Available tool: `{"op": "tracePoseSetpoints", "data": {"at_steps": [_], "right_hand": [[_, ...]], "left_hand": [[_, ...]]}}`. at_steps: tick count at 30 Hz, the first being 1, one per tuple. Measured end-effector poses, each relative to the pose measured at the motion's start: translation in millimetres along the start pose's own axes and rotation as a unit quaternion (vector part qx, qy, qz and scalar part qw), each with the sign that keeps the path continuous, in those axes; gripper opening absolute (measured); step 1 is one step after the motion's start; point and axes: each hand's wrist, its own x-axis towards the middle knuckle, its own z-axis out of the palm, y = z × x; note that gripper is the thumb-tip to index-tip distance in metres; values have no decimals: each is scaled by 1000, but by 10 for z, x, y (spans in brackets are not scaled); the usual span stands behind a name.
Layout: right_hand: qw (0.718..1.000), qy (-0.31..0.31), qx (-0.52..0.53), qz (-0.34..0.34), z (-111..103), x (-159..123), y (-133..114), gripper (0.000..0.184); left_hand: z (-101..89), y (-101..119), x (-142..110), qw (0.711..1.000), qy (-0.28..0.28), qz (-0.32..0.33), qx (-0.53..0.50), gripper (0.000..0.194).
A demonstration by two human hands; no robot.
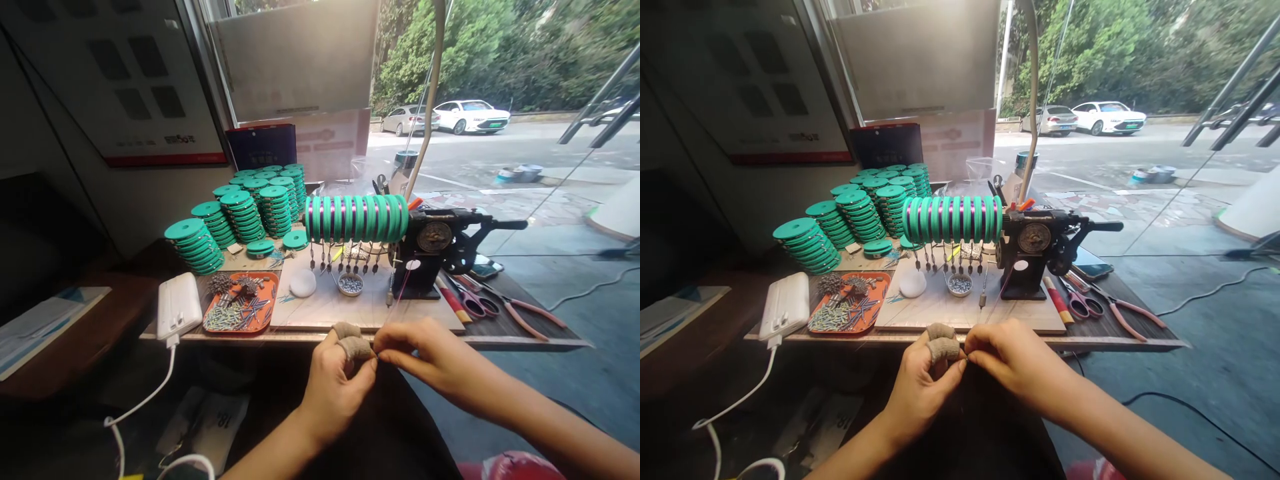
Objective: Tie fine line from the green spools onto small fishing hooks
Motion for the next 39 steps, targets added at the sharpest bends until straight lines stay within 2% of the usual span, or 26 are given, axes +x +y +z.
{"op": "tracePoseSetpoints", "data": {"at_steps": [7,15,19,24,28,30,32,34,36,39], "right_hand": [[998,-51,5,43,-69,100,-15,10],[997,-50,14,49,-51,139,5,9],[998,-31,-5,53,-18,98,-21,8],[989,112,53,84,198,-120,10,12],[974,75,183,113,467,-224,84,20],[962,84,234,113,557,-230,115,22],[965,108,217,105,601,-232,138,25],[978,116,148,86,610,-246,147,25],[989,104,84,63,595,-275,138,25],[995,78,53,42,517,-314,79,28]], "left_hand": [[13,-27,11,1000,-1,20,22,9],[25,-17,6,1000,3,20,19,10],[43,-59,14,999,15,-21,-42,8],[69,-143,8,983,15,-94,-158,9],[74,-150,-7,971,4,-122,-204,12],[71,-144,-6,969,8,-131,-211,13],[69,-142,4,964,10,-142,-225,14],[68,-140,21,958,1,-153,-244,16],[67,-130,39,954,-14,-162,-252,16],[59,-99,49,954,-27,-165,-249,16]]}}
